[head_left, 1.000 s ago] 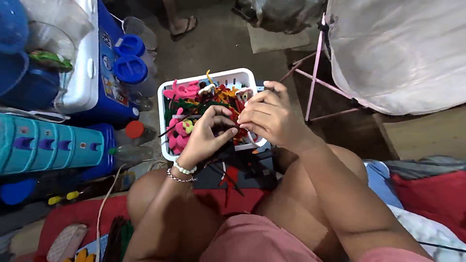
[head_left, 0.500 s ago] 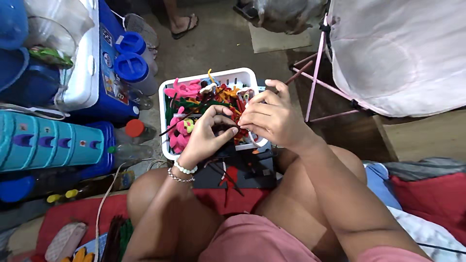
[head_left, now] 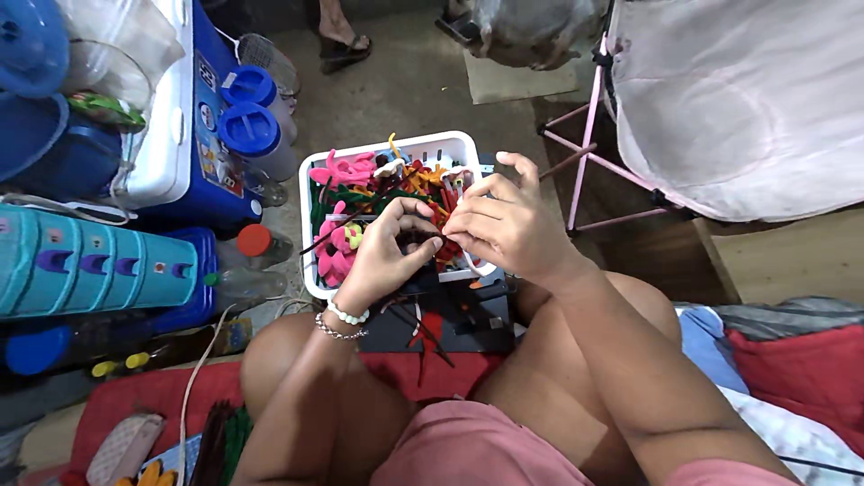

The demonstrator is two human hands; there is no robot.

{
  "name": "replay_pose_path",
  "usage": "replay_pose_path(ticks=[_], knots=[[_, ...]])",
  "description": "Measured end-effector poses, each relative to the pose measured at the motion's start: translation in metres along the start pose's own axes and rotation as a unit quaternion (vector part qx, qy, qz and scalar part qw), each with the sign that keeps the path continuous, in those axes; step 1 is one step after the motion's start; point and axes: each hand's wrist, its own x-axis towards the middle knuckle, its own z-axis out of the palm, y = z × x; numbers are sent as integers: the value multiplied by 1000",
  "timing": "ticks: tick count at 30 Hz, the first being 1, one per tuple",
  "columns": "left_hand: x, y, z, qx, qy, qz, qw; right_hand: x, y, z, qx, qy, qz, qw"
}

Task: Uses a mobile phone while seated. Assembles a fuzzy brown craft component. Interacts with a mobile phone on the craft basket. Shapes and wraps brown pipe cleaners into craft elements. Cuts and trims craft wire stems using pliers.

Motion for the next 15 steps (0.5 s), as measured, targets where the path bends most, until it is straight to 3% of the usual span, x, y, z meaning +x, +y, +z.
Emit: replay_pose_path(ticks=[6, 15], knots=[[-2, -4, 7, 28, 56, 17, 998, 4, -10, 11, -61, 23, 14, 998], [5, -13, 21, 24, 234, 19, 972, 3, -24, 42, 49, 99, 210, 971]])
